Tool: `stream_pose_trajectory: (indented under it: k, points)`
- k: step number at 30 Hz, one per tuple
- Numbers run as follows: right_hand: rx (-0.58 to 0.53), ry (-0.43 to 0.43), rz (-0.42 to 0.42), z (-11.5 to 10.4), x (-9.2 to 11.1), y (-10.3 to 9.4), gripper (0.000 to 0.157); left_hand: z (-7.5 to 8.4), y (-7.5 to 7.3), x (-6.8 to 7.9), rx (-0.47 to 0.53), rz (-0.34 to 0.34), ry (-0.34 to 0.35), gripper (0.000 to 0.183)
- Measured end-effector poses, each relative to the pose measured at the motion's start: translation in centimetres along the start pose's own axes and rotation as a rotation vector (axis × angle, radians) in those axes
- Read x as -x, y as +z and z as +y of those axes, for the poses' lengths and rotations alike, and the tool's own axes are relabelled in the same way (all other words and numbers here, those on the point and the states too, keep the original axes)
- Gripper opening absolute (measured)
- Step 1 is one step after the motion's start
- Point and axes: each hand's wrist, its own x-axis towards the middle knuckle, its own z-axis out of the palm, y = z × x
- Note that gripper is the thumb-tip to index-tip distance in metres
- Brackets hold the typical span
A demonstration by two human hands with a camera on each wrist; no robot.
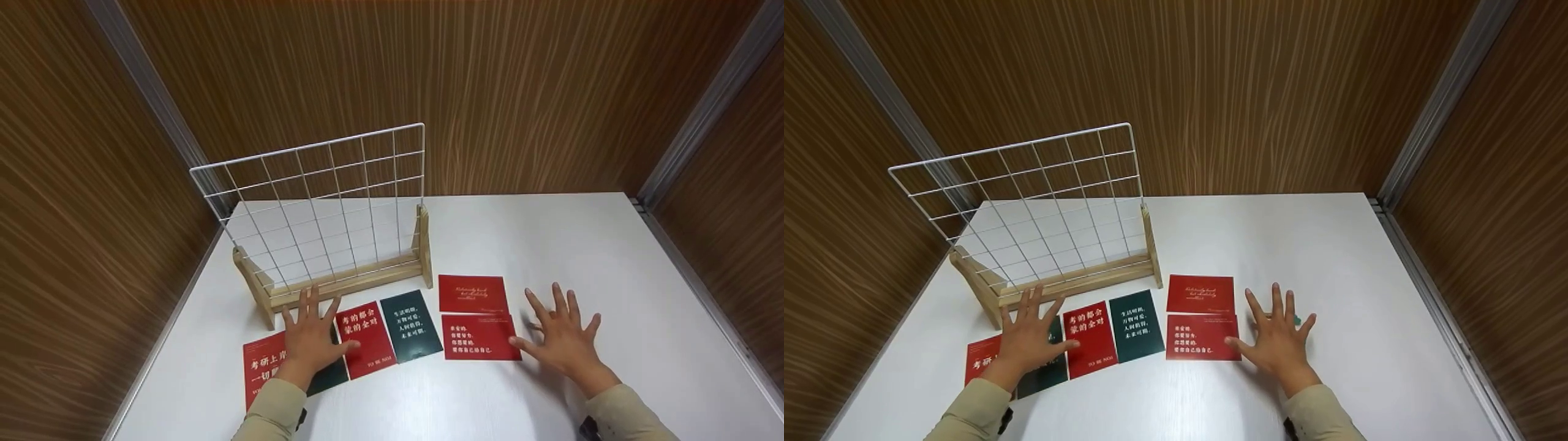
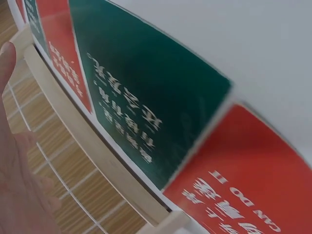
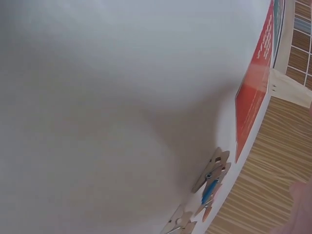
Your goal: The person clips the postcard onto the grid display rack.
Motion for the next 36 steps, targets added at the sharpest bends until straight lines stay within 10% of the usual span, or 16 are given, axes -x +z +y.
stream_pose_trajectory:
  k: [36]
  points:
    - [-0.074,-0.141,0.009,4.5,2.6,-0.3,0.098,-7.5,0.6,3.6,0.218,-0.118,0.068,0.097]
